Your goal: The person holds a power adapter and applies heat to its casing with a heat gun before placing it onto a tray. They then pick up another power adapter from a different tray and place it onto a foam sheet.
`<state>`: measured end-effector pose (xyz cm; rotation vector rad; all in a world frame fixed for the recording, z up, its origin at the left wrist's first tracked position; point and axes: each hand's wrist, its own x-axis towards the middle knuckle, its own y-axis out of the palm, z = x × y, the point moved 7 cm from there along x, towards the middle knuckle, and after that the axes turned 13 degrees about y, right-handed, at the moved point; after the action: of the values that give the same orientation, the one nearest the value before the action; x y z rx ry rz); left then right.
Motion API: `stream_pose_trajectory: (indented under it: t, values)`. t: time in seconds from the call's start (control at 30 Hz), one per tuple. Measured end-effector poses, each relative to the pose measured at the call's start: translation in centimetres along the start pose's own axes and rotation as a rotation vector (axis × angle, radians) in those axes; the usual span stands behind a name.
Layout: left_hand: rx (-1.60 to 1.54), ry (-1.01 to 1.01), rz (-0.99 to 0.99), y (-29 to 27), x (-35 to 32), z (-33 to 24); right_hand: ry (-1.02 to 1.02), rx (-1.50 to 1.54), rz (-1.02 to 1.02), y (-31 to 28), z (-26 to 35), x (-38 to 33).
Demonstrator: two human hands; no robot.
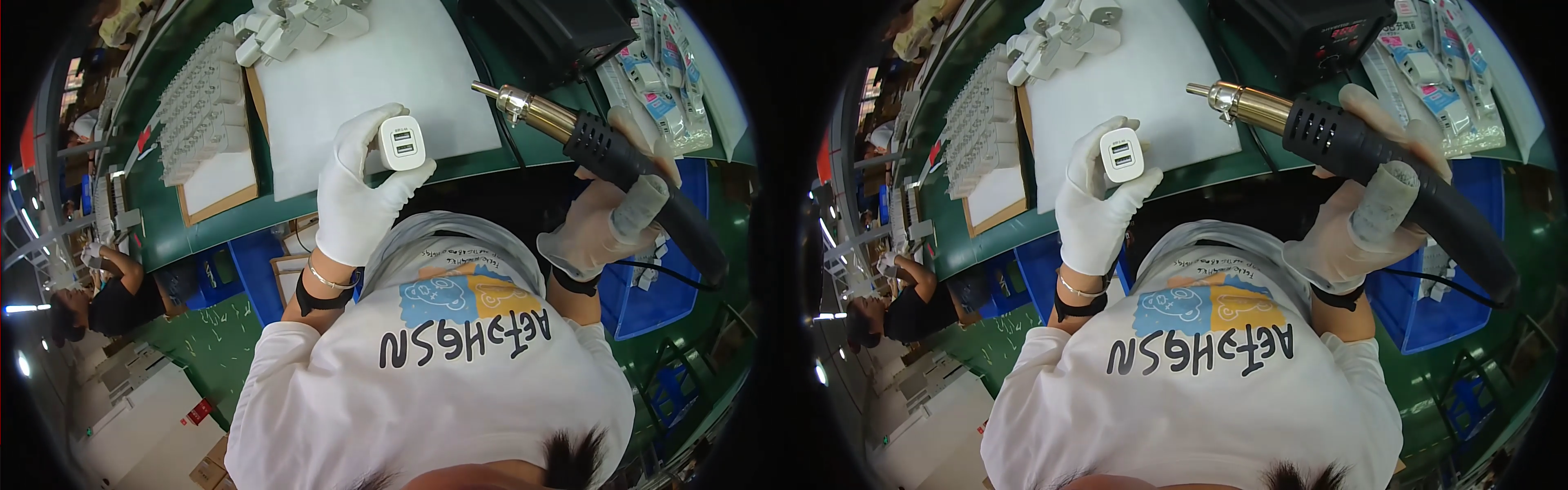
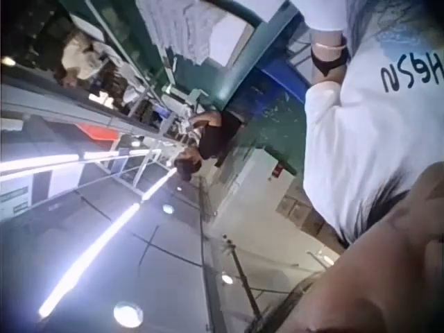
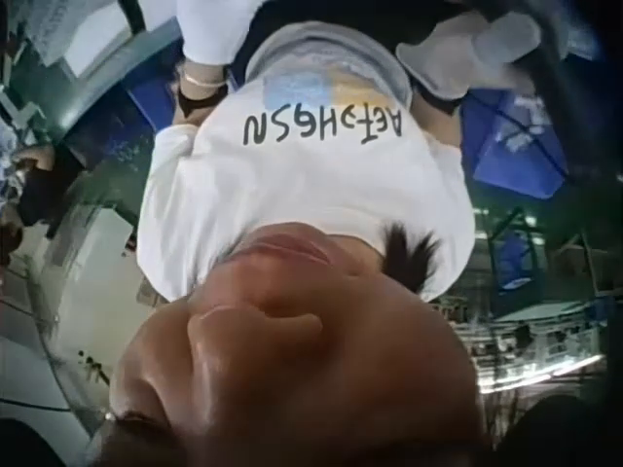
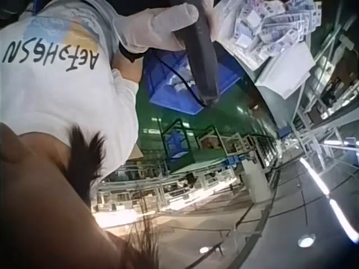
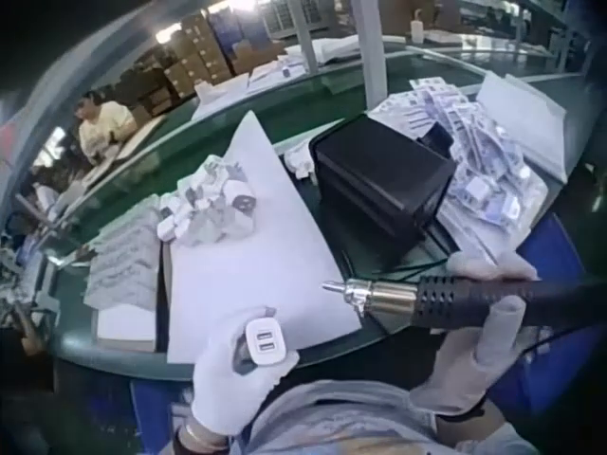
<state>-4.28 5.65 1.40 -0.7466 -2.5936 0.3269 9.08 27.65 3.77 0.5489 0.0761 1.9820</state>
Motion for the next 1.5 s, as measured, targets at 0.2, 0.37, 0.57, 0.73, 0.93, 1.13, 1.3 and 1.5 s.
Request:
stream_pose_trajectory:
  t: [0.2,0.37,0.57,0.73,0.93,1.13,1.3,1.5]
  values:
    - [0.009,0.01,-0.031,0.0,0.1,0.2,0.039,0.017,-0.059,-0.3,0.1,0.1]
    - [-0.009,0.004,-0.017,-0.1,0.0,0.2,0.056,0.022,0.02,-0.4,0.2,0.2]
    - [-0.029,-0.002,-0.03,-0.1,-0.1,0.3,0.022,0.179,0.147,0.2,0.0,0.0]
    - [-0.027,0.009,-0.047,-0.1,0.0,0.3,-0.041,0.113,0.111,1.3,1.9,-0.8]
    - [0.047,0.04,-0.029,-0.2,0.0,-0.1,-0.105,0.029,0.189,2.5,2.7,-1.3]
    - [0.047,0.016,-0.046,-0.2,-0.4,0.0,-0.159,0.007,0.375,3.3,2.9,-1.2]
    - [0.106,0.059,-0.032,-0.5,0.3,0.0,-0.072,0.142,0.123,2.6,1.6,-0.2]
    - [0.092,-0.086,-0.018,-1.4,0.6,-1.0,-0.066,-0.024,0.134,0.5,2.8,0.4]
